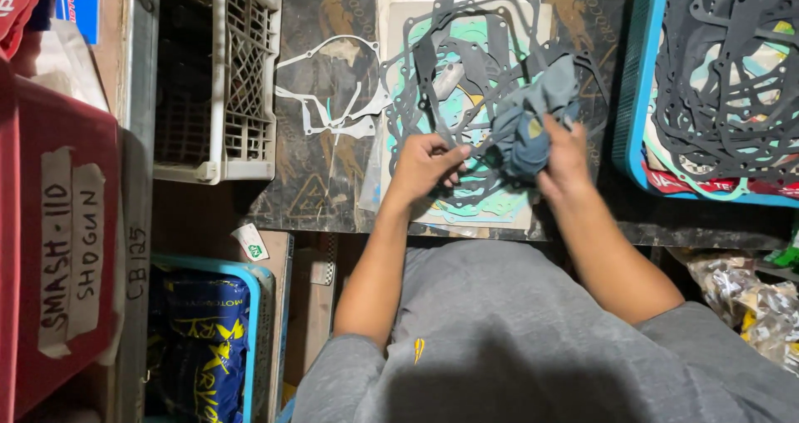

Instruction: The person wipes several black rubber gaskets with a gray cloth on a workbench. They pick up each gasket, rub it with the cloth, and place it back on the surface, repeating the process for multiple items.

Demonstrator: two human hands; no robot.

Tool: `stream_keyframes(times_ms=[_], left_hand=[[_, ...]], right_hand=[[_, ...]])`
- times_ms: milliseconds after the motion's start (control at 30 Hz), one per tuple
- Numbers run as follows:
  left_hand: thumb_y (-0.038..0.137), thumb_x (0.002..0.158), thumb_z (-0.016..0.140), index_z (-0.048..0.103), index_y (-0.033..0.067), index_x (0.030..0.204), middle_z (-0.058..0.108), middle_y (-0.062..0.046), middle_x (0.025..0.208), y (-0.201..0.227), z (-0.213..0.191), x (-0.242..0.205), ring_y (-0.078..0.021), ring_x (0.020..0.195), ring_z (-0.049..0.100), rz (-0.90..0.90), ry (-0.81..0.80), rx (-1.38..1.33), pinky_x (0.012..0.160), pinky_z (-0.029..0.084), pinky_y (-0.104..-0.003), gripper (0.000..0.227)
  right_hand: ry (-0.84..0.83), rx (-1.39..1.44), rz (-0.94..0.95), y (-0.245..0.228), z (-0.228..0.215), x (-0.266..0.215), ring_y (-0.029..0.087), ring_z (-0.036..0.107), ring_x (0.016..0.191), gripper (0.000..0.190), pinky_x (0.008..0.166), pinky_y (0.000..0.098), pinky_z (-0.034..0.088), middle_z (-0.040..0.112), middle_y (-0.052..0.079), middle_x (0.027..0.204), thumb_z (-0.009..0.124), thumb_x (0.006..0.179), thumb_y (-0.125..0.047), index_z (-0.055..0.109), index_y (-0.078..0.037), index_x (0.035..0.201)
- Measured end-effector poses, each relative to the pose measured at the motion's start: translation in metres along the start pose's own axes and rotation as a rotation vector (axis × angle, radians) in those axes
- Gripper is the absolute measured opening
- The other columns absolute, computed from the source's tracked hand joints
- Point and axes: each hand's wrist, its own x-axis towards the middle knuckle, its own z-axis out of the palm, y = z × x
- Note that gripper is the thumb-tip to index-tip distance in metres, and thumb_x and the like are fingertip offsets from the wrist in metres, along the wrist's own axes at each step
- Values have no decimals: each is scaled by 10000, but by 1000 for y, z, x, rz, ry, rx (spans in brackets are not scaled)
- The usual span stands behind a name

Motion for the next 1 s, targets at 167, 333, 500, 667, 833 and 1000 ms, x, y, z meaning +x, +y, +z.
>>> stream_keyframes(times_ms=[167,333,500,667,833,1000], left_hand=[[160,890,782,665,-38,816,679,-207,649,-9,8,16,-181,468,671,54,24,4,390,582,-277,241],[180,940,698,666,-23,897,658,-172,660,1,-1,7,-159,489,637,40,30,24,399,569,-270,210],[260,993,600,601,40,918,615,-70,666,25,5,3,-75,494,576,114,145,-108,393,487,-169,233],[427,1054,539,589,75,887,566,-9,595,15,26,-2,-65,443,529,123,284,-192,376,451,-177,393],[274,971,707,659,-16,878,580,-114,527,-21,34,6,-163,382,570,155,247,16,351,486,-238,308],[213,899,685,691,90,761,568,-80,507,-22,16,16,-147,420,605,106,250,73,356,485,-238,185]], right_hand=[[-46,-51,39,13,19,-34,201,744,745,244,705,373,660,735,128,864,826,872,-154,719,3,1025],[-28,-11,18,-6,13,-16,186,757,726,199,692,349,668,737,104,826,823,883,-179,736,-16,955],[19,13,19,17,-6,-3,172,740,728,274,713,348,651,730,117,829,829,869,-227,702,-20,996],[-100,-29,61,26,14,-34,177,746,728,192,699,346,642,740,103,826,836,852,-194,749,-46,940],[-145,-35,-33,24,21,-39,168,730,706,196,682,367,640,732,105,791,863,848,-183,757,-33,915],[-184,-119,-11,22,32,-49,153,711,671,160,641,354,623,723,91,760,852,829,-145,756,-44,907]])
